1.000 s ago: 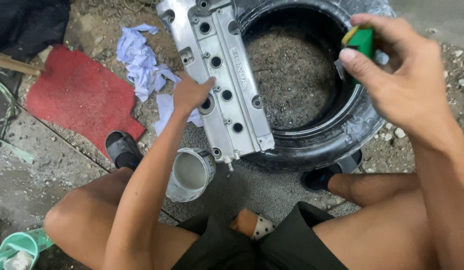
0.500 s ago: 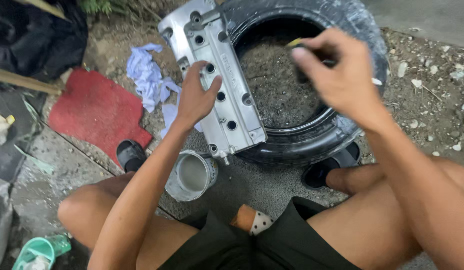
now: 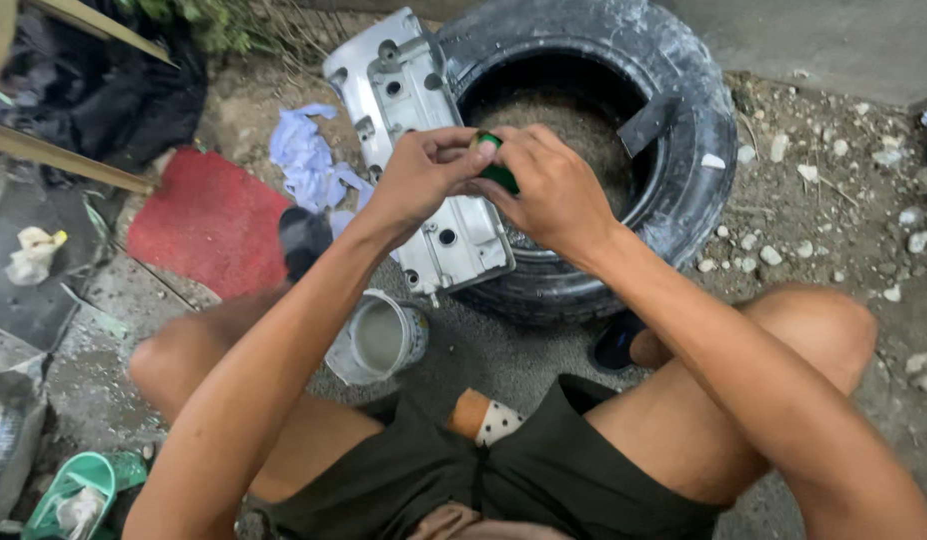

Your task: The person sits on the ground and scrubs an aluminum motorcycle cylinder head with a green abrasive pad, periodically dipping the pad in a bucket of water and repositioning the part to scrub different surfaces.

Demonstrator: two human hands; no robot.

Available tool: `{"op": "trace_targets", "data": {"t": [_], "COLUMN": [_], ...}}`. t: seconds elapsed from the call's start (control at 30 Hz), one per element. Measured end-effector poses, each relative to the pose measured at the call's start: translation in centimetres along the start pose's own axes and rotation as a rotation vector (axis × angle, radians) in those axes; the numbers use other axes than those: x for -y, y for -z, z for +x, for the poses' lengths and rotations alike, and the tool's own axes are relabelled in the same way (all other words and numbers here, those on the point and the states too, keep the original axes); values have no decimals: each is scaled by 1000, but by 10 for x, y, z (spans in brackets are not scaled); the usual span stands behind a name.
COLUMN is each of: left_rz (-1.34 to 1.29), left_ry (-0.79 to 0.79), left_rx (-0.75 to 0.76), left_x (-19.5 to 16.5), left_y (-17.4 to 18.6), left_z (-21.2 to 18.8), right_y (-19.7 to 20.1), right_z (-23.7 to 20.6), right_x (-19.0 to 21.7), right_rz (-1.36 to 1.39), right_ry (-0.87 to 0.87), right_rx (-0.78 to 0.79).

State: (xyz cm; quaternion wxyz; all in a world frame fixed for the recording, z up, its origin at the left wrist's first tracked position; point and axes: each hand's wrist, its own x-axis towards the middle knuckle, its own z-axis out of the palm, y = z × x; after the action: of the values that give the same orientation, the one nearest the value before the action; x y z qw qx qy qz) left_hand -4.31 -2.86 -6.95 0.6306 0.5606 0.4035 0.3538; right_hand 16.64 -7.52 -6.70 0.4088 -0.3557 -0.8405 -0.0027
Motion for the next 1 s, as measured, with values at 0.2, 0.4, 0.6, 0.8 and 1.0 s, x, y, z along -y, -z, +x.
{"op": "trace_targets", "data": {"t": [0.2, 0.4, 0.6, 0.8, 1.0], "left_rz": [122, 1253, 1314, 1214, 1199], "left_ry": [18, -693, -886, -815, -807], "left_rx": [96, 530, 950, 995, 1016], "left_x": [43, 71, 100, 117, 107], "left_y": [-1, 27, 11, 6, 5], "left_z": [10, 41, 70, 71, 76], "right_y": [-7, -18, -64, -73, -79], "right_z": [-28, -97, -137, -127, -129], "right_x": [2, 15, 66, 78, 85], "right_rz": [-109, -93, -109, -263, -282], "right_ry": [-38, -392, -599, -663, -626], "right_rx": [108, 95, 40, 129, 139]}}
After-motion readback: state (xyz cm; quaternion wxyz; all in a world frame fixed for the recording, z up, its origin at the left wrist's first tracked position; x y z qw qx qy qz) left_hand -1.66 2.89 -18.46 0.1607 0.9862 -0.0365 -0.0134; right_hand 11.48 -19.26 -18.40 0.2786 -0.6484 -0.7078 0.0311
